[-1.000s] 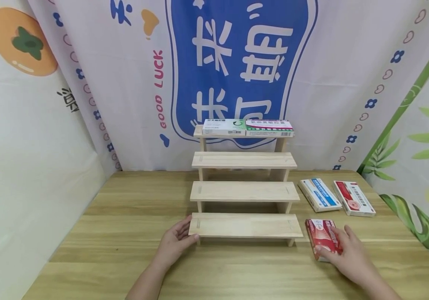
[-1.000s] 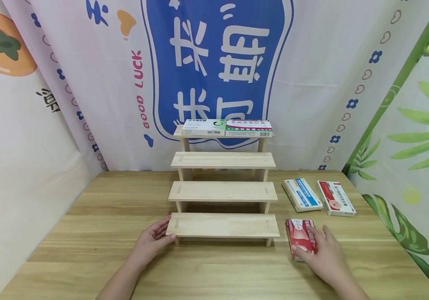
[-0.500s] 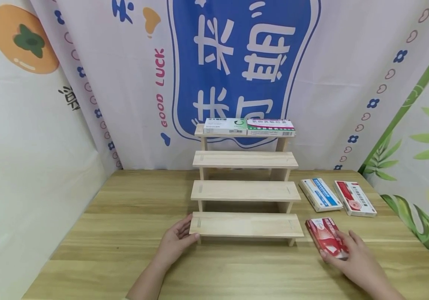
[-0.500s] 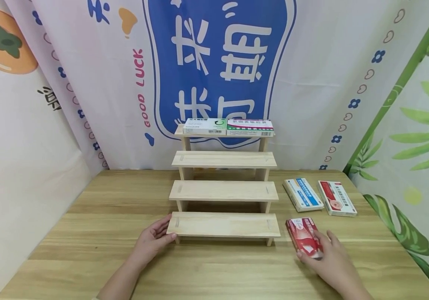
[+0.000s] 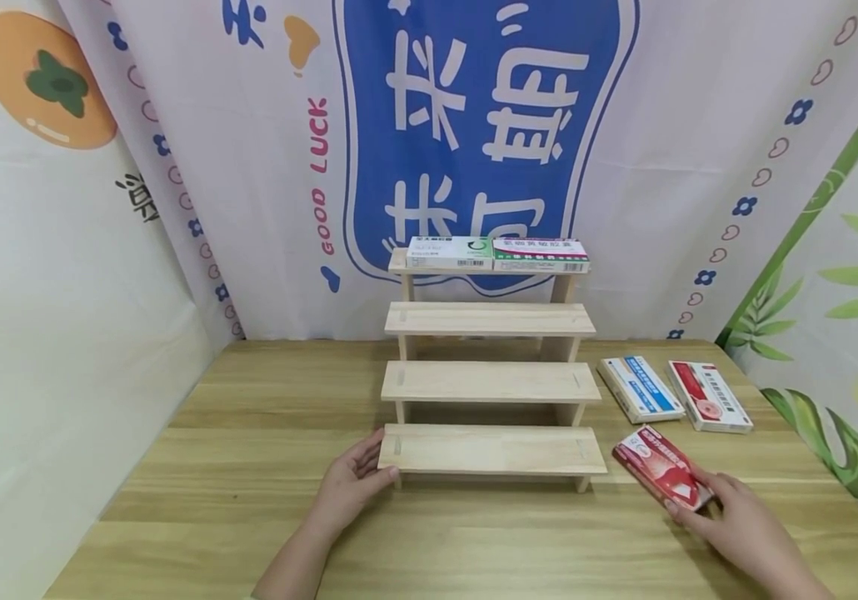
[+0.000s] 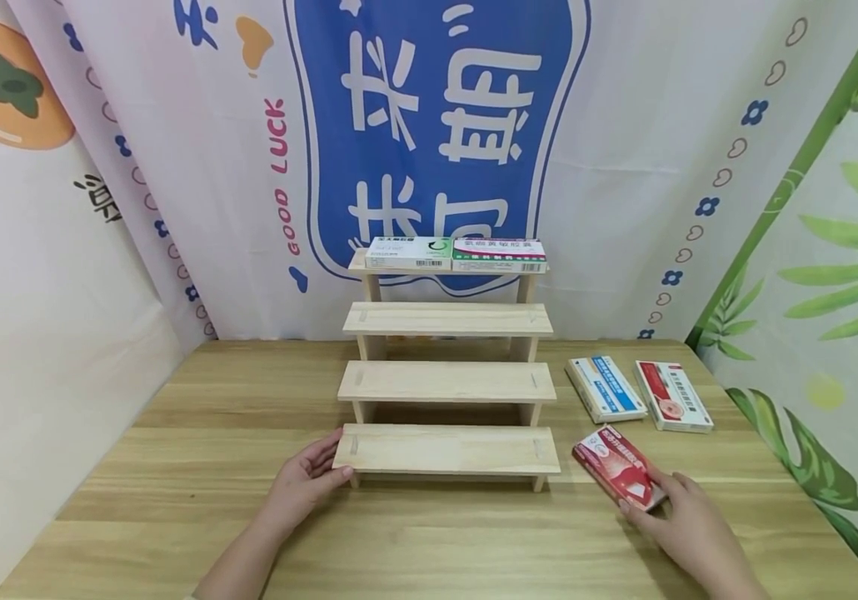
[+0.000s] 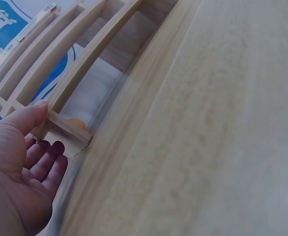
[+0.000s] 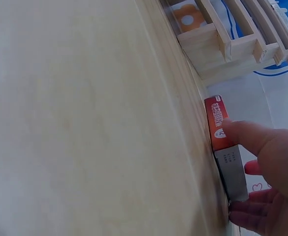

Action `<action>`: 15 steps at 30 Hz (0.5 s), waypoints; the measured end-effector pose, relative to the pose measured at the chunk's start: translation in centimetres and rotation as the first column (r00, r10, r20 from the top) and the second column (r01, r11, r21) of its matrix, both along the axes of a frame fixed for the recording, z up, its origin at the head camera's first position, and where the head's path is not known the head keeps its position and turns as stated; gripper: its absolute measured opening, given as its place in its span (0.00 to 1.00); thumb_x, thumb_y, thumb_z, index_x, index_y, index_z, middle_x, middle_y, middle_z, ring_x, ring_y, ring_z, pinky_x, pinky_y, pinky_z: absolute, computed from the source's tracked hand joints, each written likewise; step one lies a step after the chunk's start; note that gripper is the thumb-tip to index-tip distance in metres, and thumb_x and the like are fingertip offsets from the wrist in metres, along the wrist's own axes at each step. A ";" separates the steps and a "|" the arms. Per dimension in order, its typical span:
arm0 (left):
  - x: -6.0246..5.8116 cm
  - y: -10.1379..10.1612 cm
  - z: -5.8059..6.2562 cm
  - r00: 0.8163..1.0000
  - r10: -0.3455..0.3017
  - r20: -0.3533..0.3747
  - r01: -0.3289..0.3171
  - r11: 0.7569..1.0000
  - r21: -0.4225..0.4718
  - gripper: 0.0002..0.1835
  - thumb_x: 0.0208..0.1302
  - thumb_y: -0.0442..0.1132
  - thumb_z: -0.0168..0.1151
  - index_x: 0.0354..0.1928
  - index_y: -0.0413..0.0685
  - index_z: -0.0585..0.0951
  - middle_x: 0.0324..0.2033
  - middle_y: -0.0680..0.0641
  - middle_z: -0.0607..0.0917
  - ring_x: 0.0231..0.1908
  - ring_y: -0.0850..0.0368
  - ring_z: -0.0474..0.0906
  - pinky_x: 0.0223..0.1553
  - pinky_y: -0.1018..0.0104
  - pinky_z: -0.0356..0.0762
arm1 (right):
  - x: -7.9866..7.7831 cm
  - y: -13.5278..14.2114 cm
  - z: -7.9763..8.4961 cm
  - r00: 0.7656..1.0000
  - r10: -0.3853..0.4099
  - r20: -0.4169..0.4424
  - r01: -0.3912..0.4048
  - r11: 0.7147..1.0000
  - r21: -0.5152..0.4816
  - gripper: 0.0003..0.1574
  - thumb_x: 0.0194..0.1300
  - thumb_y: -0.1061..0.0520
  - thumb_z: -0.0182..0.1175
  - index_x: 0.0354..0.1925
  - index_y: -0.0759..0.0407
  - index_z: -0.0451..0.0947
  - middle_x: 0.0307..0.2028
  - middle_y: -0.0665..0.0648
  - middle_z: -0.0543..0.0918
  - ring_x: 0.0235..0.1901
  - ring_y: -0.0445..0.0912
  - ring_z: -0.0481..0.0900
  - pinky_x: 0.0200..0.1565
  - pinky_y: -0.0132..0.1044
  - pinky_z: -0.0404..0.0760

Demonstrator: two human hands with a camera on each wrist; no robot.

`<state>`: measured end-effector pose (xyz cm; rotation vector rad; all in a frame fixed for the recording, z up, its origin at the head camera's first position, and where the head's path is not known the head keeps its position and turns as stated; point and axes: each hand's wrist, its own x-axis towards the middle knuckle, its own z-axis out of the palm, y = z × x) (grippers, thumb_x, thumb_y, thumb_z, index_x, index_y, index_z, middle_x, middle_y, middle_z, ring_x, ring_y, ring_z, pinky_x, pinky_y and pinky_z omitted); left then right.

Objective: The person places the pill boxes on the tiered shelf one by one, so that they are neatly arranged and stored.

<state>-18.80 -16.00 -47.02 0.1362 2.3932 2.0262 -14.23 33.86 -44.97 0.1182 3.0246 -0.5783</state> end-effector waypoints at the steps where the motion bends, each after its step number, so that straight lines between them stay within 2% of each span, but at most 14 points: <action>1: 0.0 0.0 0.0 1.000 0.000 -0.003 0.000 1.000 -0.001 0.38 0.57 0.34 0.71 0.68 0.32 0.66 0.65 0.33 0.72 0.65 0.38 0.71 0.66 0.56 0.73 | 0.0 0.0 -0.1 1.000 0.005 -0.010 -0.005 1.000 -0.007 0.64 0.57 0.25 0.61 0.67 0.75 0.62 0.57 0.85 0.67 0.55 0.79 0.67 0.49 0.71 0.74; 5: 0.1 0.0 0.1 1.000 -0.001 -0.005 0.001 1.000 0.000 0.37 0.57 0.34 0.71 0.68 0.32 0.67 0.65 0.33 0.72 0.65 0.38 0.71 0.66 0.54 0.72 | -0.2 0.2 -0.2 1.000 0.004 -0.027 -0.005 0.999 -0.044 0.62 0.57 0.29 0.64 0.67 0.75 0.62 0.57 0.86 0.67 0.55 0.78 0.67 0.50 0.72 0.73; 9: 0.1 -0.1 0.0 1.000 -0.001 0.006 0.001 1.000 -0.001 0.38 0.57 0.35 0.71 0.68 0.34 0.67 0.65 0.34 0.73 0.65 0.40 0.71 0.66 0.55 0.72 | -0.5 0.5 0.5 0.998 -0.015 -0.056 0.011 0.998 -0.069 0.58 0.60 0.32 0.64 0.66 0.76 0.62 0.57 0.87 0.66 0.53 0.78 0.68 0.49 0.72 0.73; 15: 0.1 0.0 0.0 1.000 -0.001 0.008 0.001 1.000 0.002 0.38 0.57 0.34 0.71 0.68 0.33 0.66 0.65 0.33 0.72 0.65 0.39 0.71 0.66 0.56 0.73 | -1.4 0.6 3.4 0.989 -0.018 -0.148 0.003 0.995 -0.097 0.53 0.61 0.37 0.66 0.66 0.76 0.63 0.53 0.84 0.72 0.46 0.70 0.76 0.40 0.62 0.80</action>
